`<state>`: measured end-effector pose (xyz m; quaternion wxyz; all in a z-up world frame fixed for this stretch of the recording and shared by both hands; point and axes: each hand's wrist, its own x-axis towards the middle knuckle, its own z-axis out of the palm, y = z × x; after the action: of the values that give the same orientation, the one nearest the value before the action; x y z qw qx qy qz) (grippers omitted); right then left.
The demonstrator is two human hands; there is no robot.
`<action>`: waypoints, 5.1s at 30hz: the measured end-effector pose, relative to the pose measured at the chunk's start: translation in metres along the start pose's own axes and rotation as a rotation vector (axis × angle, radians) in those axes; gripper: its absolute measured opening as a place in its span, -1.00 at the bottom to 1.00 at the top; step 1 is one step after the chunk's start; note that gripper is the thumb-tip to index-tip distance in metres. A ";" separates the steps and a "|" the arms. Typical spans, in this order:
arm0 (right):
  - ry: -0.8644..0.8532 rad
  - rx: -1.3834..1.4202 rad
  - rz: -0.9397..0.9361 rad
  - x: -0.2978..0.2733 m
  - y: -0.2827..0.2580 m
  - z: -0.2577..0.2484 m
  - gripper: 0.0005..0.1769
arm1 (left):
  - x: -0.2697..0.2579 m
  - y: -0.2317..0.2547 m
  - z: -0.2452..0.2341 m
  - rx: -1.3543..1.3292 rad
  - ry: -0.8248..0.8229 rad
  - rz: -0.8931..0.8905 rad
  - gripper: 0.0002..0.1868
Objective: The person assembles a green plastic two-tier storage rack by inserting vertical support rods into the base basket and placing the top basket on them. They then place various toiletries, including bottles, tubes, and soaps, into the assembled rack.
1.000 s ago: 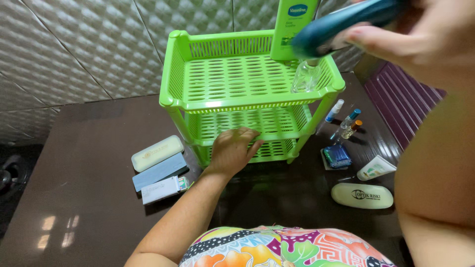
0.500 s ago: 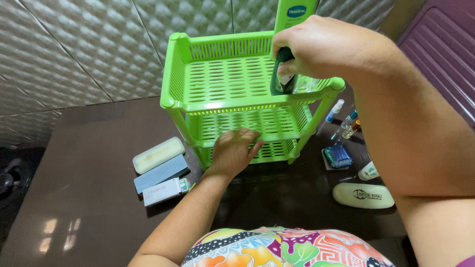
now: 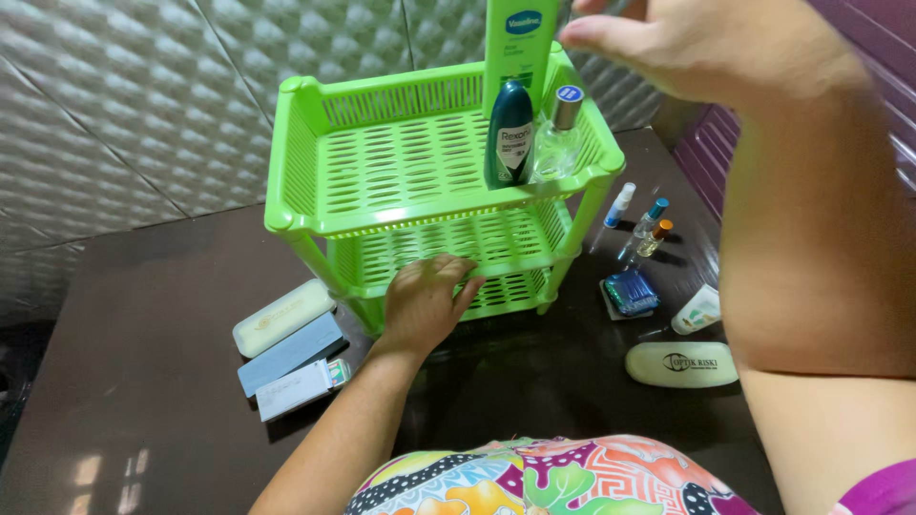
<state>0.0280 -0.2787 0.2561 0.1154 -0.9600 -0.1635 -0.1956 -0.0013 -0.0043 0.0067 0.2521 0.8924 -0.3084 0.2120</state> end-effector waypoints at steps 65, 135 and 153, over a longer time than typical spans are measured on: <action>-0.468 -0.124 -0.226 0.095 -0.054 0.055 -0.57 | 0.092 -0.003 -0.121 -0.433 0.180 0.116 -0.74; 0.002 0.085 0.764 -0.080 0.276 0.300 -0.10 | 0.098 0.004 -0.141 -0.647 0.272 -0.090 -0.74; 0.316 -0.079 0.368 -0.143 0.197 0.218 -0.67 | -0.038 0.002 -0.095 -0.650 0.211 -0.097 -0.86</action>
<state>0.0478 -0.4361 -0.0297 0.1357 -0.9349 0.0418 -0.3254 -0.0510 0.0660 0.0616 0.5633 0.7524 -0.2893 0.1815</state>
